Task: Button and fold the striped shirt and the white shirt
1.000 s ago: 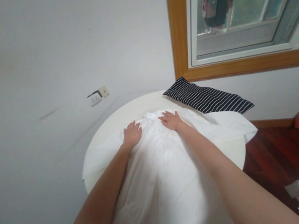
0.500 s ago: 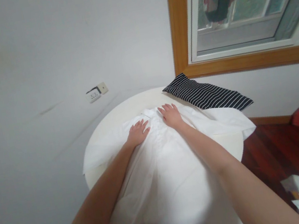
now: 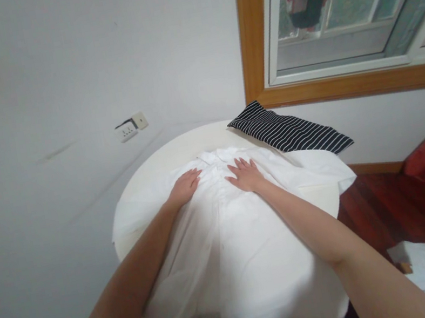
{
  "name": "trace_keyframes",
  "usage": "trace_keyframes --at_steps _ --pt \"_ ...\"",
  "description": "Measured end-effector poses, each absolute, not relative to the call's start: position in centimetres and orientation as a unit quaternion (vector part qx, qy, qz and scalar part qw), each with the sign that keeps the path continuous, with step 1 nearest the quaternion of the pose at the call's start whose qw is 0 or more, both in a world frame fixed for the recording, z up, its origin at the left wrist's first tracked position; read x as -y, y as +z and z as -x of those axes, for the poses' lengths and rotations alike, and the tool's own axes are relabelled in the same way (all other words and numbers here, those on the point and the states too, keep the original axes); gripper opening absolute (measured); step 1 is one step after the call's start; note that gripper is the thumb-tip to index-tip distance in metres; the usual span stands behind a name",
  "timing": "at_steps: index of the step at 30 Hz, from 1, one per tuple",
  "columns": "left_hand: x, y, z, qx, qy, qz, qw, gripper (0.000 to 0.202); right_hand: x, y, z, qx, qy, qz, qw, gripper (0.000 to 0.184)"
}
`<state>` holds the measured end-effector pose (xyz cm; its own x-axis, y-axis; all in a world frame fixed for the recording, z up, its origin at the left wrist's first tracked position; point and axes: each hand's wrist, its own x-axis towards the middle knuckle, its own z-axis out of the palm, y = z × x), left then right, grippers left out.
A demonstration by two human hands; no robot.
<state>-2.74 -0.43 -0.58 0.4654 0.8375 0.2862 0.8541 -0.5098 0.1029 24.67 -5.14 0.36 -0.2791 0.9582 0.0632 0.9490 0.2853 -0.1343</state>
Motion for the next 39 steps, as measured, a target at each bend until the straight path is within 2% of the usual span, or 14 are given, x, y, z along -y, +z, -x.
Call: trace_keyframes --at_steps 5,11,17,20,23,25,28,34,39 --pt "2.5 -0.1 1.2 0.446 -0.184 0.876 0.019 0.045 5.5 0.5 -24.4 0.794 0.021 0.600 0.091 0.063" --pt "5.5 -0.4 -0.4 0.461 -0.082 0.883 0.024 0.058 6.2 0.9 -24.1 0.804 0.047 0.591 0.044 0.071" --pt "11.1 -1.1 0.2 0.483 -0.101 0.868 0.053 0.062 9.6 0.7 -23.6 0.817 0.053 0.572 0.050 0.076" --pt "12.1 0.4 0.2 0.476 -0.099 0.872 0.063 0.058 10.8 0.8 -23.4 0.822 0.064 0.565 0.043 0.077" --pt "9.9 3.0 -0.3 0.478 -0.084 0.871 0.079 0.043 11.0 1.0 -23.1 0.815 0.077 0.573 0.036 0.077" --pt "7.4 4.1 -0.8 0.515 -0.102 0.845 0.100 0.041 10.9 1.1 -23.0 0.810 0.077 0.580 0.038 0.077" --pt "3.9 3.2 -1.1 0.556 -0.169 0.806 0.115 0.039 10.8 1.2 -22.9 0.808 0.074 0.584 0.043 0.076" --pt "1.3 -1.2 -1.1 0.575 -0.151 0.802 0.062 0.053 10.7 1.2 -21.7 0.779 0.090 0.619 0.037 0.079" --pt "-0.1 -0.7 -1.1 0.624 -0.114 0.773 0.006 0.058 9.2 1.5 -20.6 0.766 0.102 0.634 0.027 0.080"
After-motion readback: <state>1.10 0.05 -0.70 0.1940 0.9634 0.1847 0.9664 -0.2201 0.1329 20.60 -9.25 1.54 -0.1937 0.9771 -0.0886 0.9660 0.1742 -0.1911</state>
